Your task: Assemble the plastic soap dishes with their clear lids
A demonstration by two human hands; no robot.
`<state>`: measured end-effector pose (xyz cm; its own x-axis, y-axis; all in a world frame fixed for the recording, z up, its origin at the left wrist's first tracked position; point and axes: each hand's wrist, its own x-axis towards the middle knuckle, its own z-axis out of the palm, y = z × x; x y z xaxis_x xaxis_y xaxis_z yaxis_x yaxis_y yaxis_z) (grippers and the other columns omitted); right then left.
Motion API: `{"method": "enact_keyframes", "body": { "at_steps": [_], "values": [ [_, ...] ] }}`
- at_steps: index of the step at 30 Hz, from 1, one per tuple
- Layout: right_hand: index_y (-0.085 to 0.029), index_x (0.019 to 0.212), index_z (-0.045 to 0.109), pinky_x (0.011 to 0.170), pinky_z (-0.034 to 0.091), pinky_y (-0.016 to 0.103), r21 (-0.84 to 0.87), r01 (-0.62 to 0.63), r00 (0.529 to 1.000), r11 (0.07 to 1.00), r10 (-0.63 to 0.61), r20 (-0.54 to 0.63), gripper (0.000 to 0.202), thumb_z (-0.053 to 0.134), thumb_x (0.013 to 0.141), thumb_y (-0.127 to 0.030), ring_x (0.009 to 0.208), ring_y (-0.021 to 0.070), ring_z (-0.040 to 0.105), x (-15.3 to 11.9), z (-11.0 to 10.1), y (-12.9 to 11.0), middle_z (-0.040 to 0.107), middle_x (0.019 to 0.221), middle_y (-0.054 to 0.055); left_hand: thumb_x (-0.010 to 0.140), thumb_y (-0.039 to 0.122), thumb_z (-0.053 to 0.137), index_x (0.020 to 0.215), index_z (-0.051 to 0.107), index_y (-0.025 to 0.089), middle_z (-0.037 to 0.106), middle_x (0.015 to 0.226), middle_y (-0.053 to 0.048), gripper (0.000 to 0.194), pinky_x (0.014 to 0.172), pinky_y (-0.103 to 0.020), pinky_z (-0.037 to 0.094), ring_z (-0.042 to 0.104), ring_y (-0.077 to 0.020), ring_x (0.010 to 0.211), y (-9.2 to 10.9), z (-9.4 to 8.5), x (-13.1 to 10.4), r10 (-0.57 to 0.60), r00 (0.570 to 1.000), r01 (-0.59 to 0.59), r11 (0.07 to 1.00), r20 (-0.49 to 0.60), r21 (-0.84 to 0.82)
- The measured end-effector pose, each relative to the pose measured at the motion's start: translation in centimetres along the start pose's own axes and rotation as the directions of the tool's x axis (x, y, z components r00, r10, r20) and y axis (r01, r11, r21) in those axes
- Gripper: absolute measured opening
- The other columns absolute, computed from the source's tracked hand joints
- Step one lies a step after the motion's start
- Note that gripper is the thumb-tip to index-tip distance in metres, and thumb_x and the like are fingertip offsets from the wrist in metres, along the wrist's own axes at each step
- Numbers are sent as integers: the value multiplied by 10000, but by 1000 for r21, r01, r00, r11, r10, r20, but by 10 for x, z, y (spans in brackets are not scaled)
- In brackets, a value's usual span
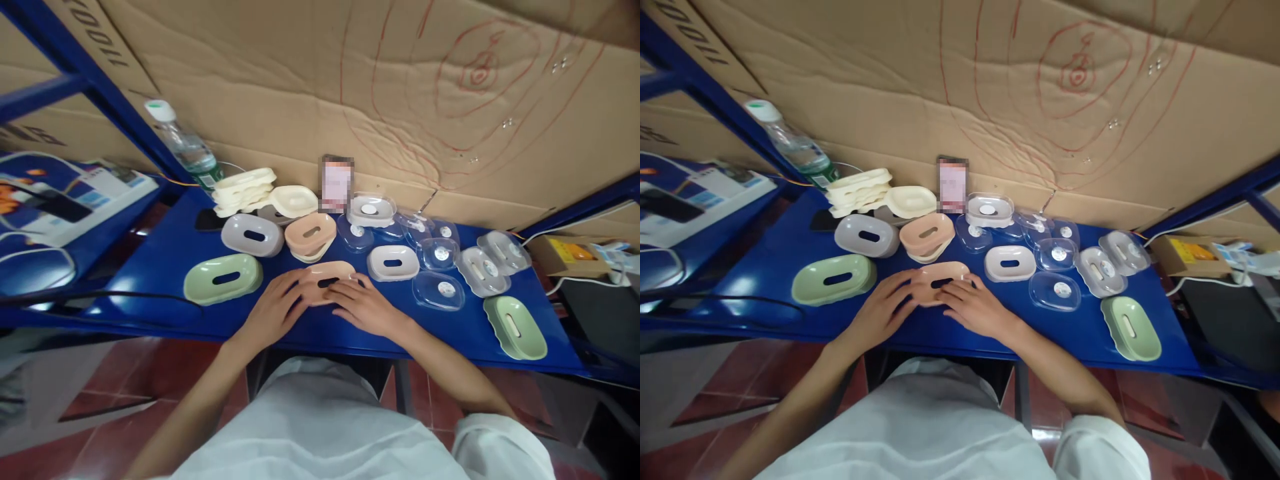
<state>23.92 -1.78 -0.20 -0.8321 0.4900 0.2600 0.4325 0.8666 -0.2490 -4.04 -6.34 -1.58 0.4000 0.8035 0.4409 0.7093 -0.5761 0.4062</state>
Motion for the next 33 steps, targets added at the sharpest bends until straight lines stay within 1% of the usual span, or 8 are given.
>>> {"method": "enact_keyframes", "body": {
  "at_steps": [4, 7, 10, 18, 23, 27, 31, 33],
  "values": [
    [-226, 1325, 748, 1079, 496, 454, -4, -64, 994, 998, 63, -87, 272, 554, 1139, -265, 1224, 254, 732, 0, -2, 13, 805, 1299, 103, 1145, 384, 410, 1508, 580, 161, 635, 1528, -184, 459, 1143, -580, 521, 611, -369, 1389, -13, 10, 23, -147, 989, 147, 981, -14, 129],
    [-234, 1342, 754, 1040, 538, 453, 13, -130, 966, 991, 130, -224, 289, 566, 1138, -315, 1191, 269, 748, -3, -10, 22, 820, 1250, 101, 1137, 415, 416, 1427, 614, 140, 650, 1466, -204, 445, 1077, -574, 542, 640, -395, 1304, -18, 14, 24, -163, 986, 151, 962, 35, 228],
    [-231, 1308, 772, 1002, 562, 444, 38, -143, 930, 989, 147, -336, 281, 574, 1137, -333, 1160, 267, 759, -4, -14, 23, 827, 1228, 93, 1109, 384, 496, 1272, 642, 149, 671, 1329, -193, 322, 1041, -508, 556, 660, -360, 1195, -17, 13, 9, -138, 990, 131, 962, 13, 241],
    [-241, 1270, 795, 912, 570, 434, -20, 21, 908, 1000, -27, -418, 272, 569, 1119, -256, 1030, 242, 763, -7, -6, 7, 841, 1119, 74, 1065, 294, 609, 1164, 614, 185, 654, 1207, -142, 148, 999, -462, 580, 656, -312, 1130, -9, -1, -36, -90, 992, 107, 975, -93, 195],
    [-233, 1267, 795, 957, 560, 433, -89, 49, 934, 995, -77, -348, 258, 584, 1122, -268, 1099, 247, 761, -4, 5, 2, 843, 1153, 86, 1060, 267, 612, 1172, 612, 208, 647, 1234, -120, 127, 1014, -438, 606, 680, -282, 1160, 1, -1, -44, -82, 995, 86, 993, -48, 78],
    [-232, 1276, 786, 1035, 531, 422, -86, 94, 966, 992, -112, -235, 258, 572, 1135, -266, 1189, 231, 752, 3, 16, -1, 834, 1232, 90, 1065, 289, 637, 1400, 547, 200, 564, 1449, -189, 359, 1057, -474, 620, 655, -309, 1315, -2, -4, -38, -92, 994, 92, 996, -64, 11],
    [-268, 1428, 707, 1264, 333, 582, -57, 29, 995, 998, -35, -95, 323, 580, 1135, -316, 1427, 282, 637, 7, 21, -3, 744, 1445, 111, 1066, 218, 595, 1581, 436, 200, 382, 1679, -241, 539, 1196, -526, 539, 520, -337, 1517, -22, -11, -14, 82, 996, -81, 996, 36, -40],
    [-271, 1481, 663, 1305, 262, 613, -30, -5, 997, 1000, 3, -75, 357, 548, 1143, -290, 1482, 279, 592, 8, 20, -2, 699, 1511, 113, 1046, 161, 566, 1558, 498, 208, 394, 1691, -218, 519, 1242, -544, 493, 474, -348, 1557, -32, -10, 2, 171, 978, -165, 985, 123, -58]
  ]
}}
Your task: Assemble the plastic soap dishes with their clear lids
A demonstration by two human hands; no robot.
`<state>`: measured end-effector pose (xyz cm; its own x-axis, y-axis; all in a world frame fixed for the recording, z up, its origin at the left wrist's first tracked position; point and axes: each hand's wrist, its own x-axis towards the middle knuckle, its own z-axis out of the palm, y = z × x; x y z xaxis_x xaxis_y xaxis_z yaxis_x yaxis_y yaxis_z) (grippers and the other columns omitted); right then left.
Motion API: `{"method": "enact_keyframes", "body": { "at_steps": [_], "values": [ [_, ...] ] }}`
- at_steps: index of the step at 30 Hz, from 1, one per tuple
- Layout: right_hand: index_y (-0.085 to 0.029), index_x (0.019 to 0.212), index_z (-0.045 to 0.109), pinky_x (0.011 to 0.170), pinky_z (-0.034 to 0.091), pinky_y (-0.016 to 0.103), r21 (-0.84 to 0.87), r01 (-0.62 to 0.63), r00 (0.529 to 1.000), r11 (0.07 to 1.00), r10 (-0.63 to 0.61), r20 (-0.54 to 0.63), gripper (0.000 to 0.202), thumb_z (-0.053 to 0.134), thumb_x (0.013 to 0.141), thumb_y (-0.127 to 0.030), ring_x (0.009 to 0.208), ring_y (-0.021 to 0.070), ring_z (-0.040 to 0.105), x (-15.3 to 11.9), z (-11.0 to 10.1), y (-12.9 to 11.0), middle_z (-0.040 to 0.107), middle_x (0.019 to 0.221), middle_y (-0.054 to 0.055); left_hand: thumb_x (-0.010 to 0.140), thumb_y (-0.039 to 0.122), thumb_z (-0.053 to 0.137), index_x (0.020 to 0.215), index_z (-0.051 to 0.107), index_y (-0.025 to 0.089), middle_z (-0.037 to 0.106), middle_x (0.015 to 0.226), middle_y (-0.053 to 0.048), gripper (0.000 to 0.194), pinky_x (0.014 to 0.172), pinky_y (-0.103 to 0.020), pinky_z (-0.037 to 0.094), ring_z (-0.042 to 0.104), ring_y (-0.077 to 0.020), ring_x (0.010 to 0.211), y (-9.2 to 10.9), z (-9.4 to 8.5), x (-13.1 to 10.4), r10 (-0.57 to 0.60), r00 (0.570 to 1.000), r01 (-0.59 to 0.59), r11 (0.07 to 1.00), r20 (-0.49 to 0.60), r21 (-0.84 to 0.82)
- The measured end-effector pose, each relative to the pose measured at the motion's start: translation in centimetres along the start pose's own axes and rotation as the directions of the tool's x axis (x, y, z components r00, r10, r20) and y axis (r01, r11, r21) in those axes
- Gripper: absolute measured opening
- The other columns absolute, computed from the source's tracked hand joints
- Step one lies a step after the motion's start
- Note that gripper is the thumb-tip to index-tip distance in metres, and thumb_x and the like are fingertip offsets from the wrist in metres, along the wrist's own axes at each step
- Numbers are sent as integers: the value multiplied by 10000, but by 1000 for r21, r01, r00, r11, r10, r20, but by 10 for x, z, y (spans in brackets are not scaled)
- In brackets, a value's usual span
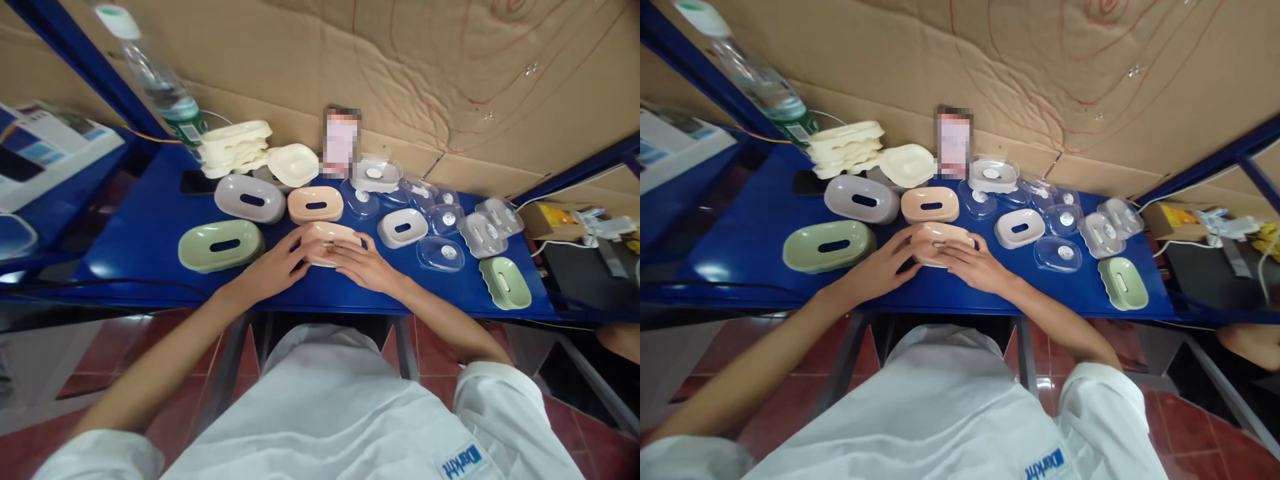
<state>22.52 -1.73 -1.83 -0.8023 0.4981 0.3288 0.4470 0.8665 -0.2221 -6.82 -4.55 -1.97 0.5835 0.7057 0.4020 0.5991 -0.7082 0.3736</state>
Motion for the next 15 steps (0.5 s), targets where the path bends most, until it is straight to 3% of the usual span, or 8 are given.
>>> {"method": "enact_keyframes", "body": {
  "at_steps": [3, 8, 12, 15],
  "values": [
    [-260, 1518, 627, 1330, 261, 584, 38, -46, 999, 998, 46, -5, 408, 489, 1139, -200, 1480, 248, 598, 0, -4, 4, 693, 1521, 103, 994, 215, 641, 1393, 644, 176, 459, 1639, -222, 401, 1235, -587, 484, 465, -402, 1541, -7, 4, 24, 42, 997, -45, 998, 64, 41],
    [-263, 1545, 609, 1326, 307, 570, 39, -95, 995, 995, 95, 0, 445, 501, 1120, -187, 1492, 254, 585, 0, -10, 11, 690, 1526, 99, 973, 372, 714, 1146, 750, 187, 631, 1454, -196, 256, 1083, -594, 560, 614, -416, 1324, -4, 18, 55, 38, 999, -42, 984, 32, 173],
    [-281, 1550, 602, 1311, 351, 546, 72, -99, 995, 992, 98, 11, 424, 553, 1129, -255, 1504, 253, 573, 0, -12, 16, 693, 1522, 89, 1024, 394, 676, 1162, 760, 190, 662, 1415, -191, 260, 1078, -541, 556, 651, -373, 1279, -5, 16, 59, 72, 995, -59, 982, -65, 181],
    [-273, 1564, 576, 1317, 344, 551, 124, -97, 995, 988, 97, 6, 441, 557, 1125, -232, 1519, 246, 557, -1, -13, 17, 678, 1541, 96, 1059, 327, 613, 1216, 745, 199, 666, 1403, -186, 241, 1037, -505, 574, 658, -352, 1286, -11, 6, 54, -16, 997, 30, 984, -82, 175]
  ]
}}
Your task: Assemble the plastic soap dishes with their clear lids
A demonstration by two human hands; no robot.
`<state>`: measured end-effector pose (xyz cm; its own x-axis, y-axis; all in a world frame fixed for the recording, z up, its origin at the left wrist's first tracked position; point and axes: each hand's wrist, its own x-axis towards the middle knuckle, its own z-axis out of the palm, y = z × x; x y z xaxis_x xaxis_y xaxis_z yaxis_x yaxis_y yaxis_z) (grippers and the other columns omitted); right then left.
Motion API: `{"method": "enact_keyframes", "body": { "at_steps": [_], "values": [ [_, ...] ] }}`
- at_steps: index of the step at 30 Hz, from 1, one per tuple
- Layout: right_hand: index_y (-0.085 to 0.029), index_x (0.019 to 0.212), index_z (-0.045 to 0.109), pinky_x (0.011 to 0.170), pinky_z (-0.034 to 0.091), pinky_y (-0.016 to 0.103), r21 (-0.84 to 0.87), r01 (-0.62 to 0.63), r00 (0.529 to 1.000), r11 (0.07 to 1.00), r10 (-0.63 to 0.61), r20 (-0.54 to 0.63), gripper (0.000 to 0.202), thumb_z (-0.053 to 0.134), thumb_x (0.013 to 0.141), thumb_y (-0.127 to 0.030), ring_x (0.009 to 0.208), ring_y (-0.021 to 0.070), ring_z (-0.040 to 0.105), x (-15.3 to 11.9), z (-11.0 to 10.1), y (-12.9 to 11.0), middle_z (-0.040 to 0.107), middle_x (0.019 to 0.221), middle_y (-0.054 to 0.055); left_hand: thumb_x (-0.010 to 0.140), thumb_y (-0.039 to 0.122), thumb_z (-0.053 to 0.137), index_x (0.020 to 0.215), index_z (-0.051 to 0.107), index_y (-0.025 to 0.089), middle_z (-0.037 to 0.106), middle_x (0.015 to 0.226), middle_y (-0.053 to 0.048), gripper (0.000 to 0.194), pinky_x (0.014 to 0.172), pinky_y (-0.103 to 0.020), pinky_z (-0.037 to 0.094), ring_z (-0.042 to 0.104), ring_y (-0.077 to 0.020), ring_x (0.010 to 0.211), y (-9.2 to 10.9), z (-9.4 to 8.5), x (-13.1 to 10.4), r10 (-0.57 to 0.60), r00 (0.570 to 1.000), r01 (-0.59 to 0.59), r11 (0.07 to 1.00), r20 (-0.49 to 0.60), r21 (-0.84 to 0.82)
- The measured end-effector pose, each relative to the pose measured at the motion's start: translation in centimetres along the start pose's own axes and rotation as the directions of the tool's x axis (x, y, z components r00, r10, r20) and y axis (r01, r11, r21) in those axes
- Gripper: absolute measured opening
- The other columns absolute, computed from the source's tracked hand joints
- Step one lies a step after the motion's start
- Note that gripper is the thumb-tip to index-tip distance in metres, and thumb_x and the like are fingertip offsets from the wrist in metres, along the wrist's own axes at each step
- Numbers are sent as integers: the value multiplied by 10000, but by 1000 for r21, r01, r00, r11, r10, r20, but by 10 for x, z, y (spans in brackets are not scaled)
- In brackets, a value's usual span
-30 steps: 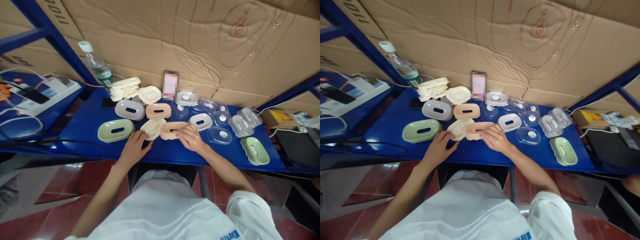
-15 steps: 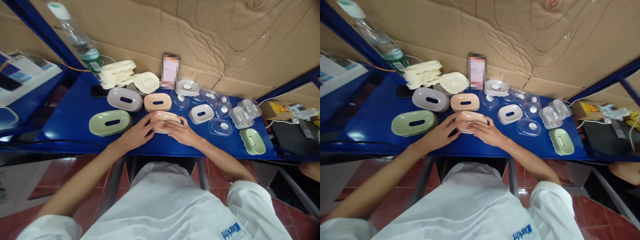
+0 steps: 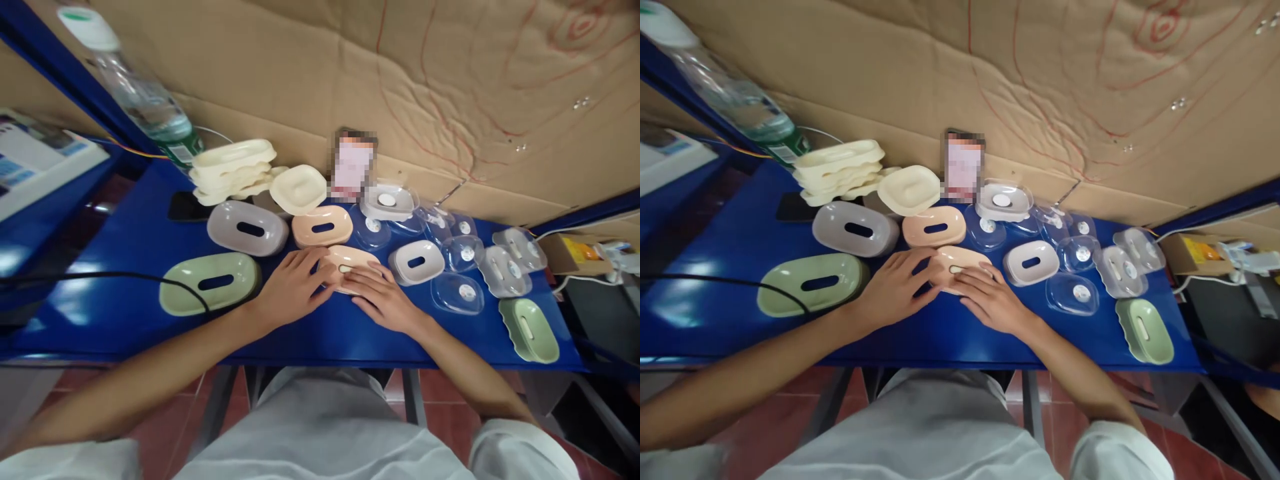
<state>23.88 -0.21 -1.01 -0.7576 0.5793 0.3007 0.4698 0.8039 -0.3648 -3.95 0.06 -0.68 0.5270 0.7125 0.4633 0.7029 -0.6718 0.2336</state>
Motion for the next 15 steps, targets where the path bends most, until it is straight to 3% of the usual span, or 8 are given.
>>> {"method": "enact_keyframes", "body": {
  "at_steps": [6, 9, 15],
  "values": [
    [-283, 1618, 505, 1305, 373, 561, 74, -27, 999, 997, 24, 46, 516, 517, 1111, -191, 1515, 250, 562, -3, -3, -2, 656, 1564, 107, 1048, 229, 610, 1222, 739, 245, 669, 1388, -126, 217, 1119, -489, 542, 655, -298, 1308, -32, -11, 3, -132, 990, 128, 989, -55, -78],
    [-282, 1618, 500, 1304, 369, 565, 72, -39, 998, 997, 34, 60, 514, 507, 1112, -188, 1525, 252, 551, -5, -5, 1, 644, 1578, 105, 1048, 212, 602, 1188, 747, 234, 671, 1388, -127, 203, 1114, -503, 526, 663, -301, 1286, -40, -8, 4, -99, 995, 98, 993, -8, -72],
    [-264, 1566, 557, 1281, 392, 553, 55, -51, 998, 997, 49, 34, 463, 517, 1109, -200, 1504, 255, 573, -4, -5, 6, 672, 1545, 109, 1068, 233, 576, 1197, 747, 220, 704, 1305, -125, 214, 1065, -472, 524, 671, -298, 1252, -38, -3, 5, -29, 997, 31, 999, 74, -32]
  ]
}}
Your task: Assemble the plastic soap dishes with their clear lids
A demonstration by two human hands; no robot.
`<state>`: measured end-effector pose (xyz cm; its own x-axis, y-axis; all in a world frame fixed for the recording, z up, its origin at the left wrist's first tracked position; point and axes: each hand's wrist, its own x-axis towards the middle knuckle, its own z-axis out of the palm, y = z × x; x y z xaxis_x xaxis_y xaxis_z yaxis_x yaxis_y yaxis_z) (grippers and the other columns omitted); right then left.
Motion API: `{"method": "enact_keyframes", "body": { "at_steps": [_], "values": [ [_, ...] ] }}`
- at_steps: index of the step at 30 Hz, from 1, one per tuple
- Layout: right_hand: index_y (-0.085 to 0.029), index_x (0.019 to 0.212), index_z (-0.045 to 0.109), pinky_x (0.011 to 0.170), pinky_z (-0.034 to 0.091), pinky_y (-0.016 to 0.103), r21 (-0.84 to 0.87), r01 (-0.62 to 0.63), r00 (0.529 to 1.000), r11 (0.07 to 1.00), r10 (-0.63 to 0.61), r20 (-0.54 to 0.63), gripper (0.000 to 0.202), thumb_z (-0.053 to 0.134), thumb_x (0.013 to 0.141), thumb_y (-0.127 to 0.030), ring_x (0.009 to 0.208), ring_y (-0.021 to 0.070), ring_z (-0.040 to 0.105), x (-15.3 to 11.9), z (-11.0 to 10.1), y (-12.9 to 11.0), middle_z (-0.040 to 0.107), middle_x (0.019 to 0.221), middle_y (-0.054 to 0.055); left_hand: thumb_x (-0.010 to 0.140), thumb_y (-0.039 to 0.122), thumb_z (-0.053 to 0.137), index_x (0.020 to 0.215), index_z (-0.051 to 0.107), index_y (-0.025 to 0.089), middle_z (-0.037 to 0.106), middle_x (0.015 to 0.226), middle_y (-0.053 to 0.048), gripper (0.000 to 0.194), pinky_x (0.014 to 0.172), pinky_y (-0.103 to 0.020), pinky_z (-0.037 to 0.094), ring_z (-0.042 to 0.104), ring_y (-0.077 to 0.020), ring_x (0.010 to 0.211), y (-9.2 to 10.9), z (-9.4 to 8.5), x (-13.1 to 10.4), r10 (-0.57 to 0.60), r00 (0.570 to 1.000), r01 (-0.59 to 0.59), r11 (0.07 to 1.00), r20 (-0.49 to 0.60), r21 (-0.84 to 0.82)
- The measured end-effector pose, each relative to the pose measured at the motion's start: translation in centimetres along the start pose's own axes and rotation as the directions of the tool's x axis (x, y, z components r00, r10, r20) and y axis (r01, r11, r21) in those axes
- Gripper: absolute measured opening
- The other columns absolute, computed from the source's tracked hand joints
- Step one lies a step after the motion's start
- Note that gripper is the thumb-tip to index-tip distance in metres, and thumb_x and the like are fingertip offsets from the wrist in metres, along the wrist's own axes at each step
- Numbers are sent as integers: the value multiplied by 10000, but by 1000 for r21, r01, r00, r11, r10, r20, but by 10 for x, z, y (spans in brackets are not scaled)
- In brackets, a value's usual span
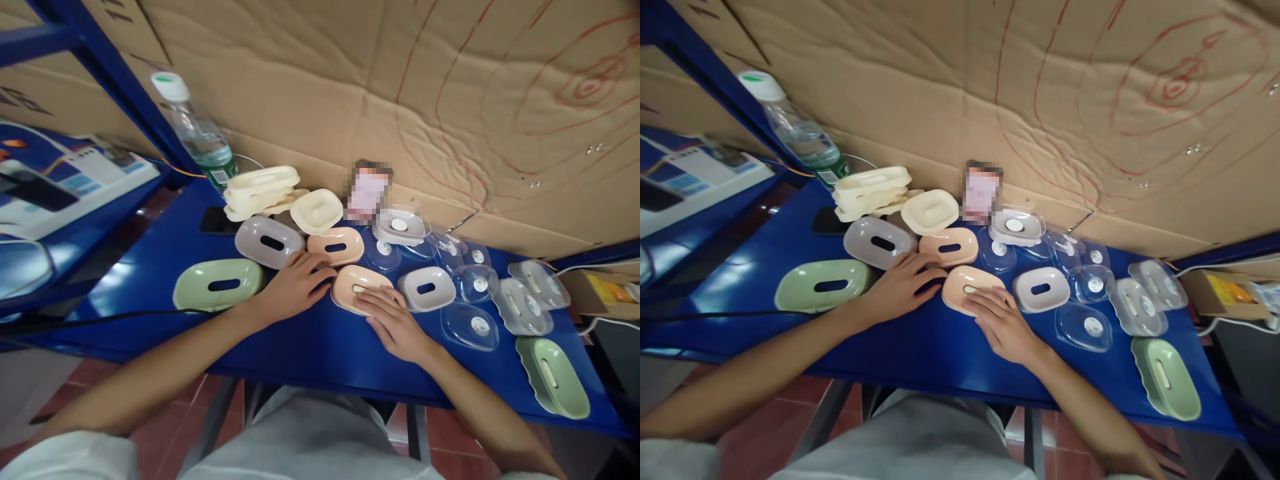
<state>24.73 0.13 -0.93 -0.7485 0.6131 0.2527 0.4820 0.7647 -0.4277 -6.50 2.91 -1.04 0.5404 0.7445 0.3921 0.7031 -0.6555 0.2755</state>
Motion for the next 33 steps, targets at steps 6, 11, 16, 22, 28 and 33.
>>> {"method": "enact_keyframes", "body": {
  "at_steps": [6, 11, 16, 22, 28, 33],
  "values": [
    [-275, 1554, 573, 1284, 369, 582, -2, 3, 998, 1000, -3, -61, 451, 496, 1117, -194, 1492, 262, 586, 5, 11, -2, 674, 1541, 112, 1059, 240, 560, 1337, 693, 205, 700, 1323, -129, 309, 1074, -485, 510, 678, -319, 1228, 11, 6, 2, -126, 990, 133, 985, -69, 112],
    [-254, 1539, 574, 1272, 357, 587, -19, 54, 995, 998, -55, -87, 441, 489, 1114, -174, 1509, 272, 561, 5, 16, -9, 675, 1538, 120, 1025, 105, 478, 1408, 649, 146, 691, 1290, -183, 421, 964, -486, 522, 695, -353, 1163, 26, -3, 9, -157, 986, 137, 951, 51, 277],
    [-243, 1504, 593, 1255, 341, 582, -59, 66, 994, 996, -71, -88, 423, 473, 1110, -147, 1497, 280, 565, 3, 12, -16, 696, 1508, 120, 1012, 44, 433, 1341, 704, 121, 704, 1222, -216, 433, 942, -520, 519, 689, -396, 1150, 22, -13, 25, -52, 986, -9, 933, 159, 360],
    [-256, 1539, 555, 1252, 341, 562, -83, 76, 996, 994, -79, -37, 426, 506, 1121, -192, 1528, 288, 524, 0, 3, -19, 660, 1545, 128, 1033, 91, 479, 1367, 712, 174, 725, 1183, -150, 415, 988, -464, 528, 705, -326, 1114, 12, -7, 24, 30, 982, -84, 953, 185, 290],
    [-255, 1593, 490, 1168, 466, 534, -39, 49, 997, 998, -51, -61, 572, 668, 1083, -442, 1453, 332, 575, 0, 1, -13, 643, 1487, 182, 1023, 111, 492, 1391, 716, 233, 721, 1168, -138, 447, 1044, -511, 523, 683, -328, 1174, 6, 1, -4, 23, 1000, -24, 996, 10, 87],
    [-279, 1641, 418, 1162, 495, 539, -4, 53, 997, 999, -53, -58, 628, 675, 1078, -382, 1485, 334, 552, -1, -2, -13, 615, 1519, 176, 1086, 183, 461, 1410, 712, 272, 725, 1201, -114, 420, 1038, -488, 540, 699, -287, 1146, 4, 4, -6, -6, 998, 7, 1000, -55, 11]
  ]
}}
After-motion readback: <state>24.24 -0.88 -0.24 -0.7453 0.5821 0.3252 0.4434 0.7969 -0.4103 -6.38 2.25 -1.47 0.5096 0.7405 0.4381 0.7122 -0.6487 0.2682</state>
